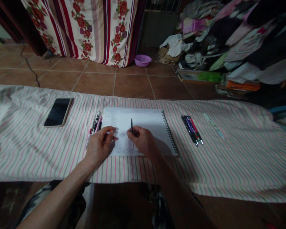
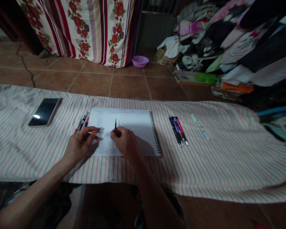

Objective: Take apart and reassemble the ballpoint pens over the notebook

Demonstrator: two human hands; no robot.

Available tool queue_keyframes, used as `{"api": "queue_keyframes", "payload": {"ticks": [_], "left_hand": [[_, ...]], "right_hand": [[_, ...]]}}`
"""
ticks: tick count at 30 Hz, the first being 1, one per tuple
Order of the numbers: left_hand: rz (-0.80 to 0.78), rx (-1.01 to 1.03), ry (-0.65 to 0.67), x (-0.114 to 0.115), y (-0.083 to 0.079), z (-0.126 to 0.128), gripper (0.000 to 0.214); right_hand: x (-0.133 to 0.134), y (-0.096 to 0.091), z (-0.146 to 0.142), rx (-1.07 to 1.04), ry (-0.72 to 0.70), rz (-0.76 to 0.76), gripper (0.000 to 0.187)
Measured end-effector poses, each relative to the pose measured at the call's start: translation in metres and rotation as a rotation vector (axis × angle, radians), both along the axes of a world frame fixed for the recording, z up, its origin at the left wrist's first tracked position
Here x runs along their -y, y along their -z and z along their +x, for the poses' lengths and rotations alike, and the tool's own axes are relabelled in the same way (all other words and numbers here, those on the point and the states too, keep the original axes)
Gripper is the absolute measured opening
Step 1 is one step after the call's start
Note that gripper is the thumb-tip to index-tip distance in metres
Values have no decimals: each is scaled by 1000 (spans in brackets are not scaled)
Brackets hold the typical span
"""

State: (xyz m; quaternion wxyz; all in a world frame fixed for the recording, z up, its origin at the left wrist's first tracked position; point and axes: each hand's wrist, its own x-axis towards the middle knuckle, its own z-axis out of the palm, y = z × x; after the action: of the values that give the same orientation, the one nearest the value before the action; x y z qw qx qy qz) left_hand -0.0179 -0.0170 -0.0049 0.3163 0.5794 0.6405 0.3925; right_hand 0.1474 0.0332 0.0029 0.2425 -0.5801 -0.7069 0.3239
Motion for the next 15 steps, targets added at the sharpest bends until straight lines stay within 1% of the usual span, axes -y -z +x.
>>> {"api": "queue_keyframes", "payload": {"ticks": [2, 5, 6, 8, 10, 12, 13, 15], "left_hand": [[-6, 70, -20, 0, -2, 3, 26], [-8, 225, -72, 0, -3, 6, 34], [-5, 243, -86, 0, -3, 7, 34], [-5, 204, -89, 0, -3, 7, 29], [3, 110, -63, 0, -3, 6, 21], [9, 53, -39, -1, -3, 5, 17], [5, 65, -38, -1, -3, 5, 16], [-27, 171, -51, -2, -2, 6, 17]], "right_hand": [[0, 0, 0, -13, -5, -5, 17], [0, 1, 1, -43, -15, -8, 17], [0, 1, 1, -50, -16, -8, 17], [0, 0, 1, -59, -15, -3, 16], [0, 0, 1, -52, -22, 4, 16], [1, -1, 0, -7, -31, 28, 16], [2, -1, 0, 31, -35, 49, 15], [3, 0, 0, 111, -50, 108, 15]]}}
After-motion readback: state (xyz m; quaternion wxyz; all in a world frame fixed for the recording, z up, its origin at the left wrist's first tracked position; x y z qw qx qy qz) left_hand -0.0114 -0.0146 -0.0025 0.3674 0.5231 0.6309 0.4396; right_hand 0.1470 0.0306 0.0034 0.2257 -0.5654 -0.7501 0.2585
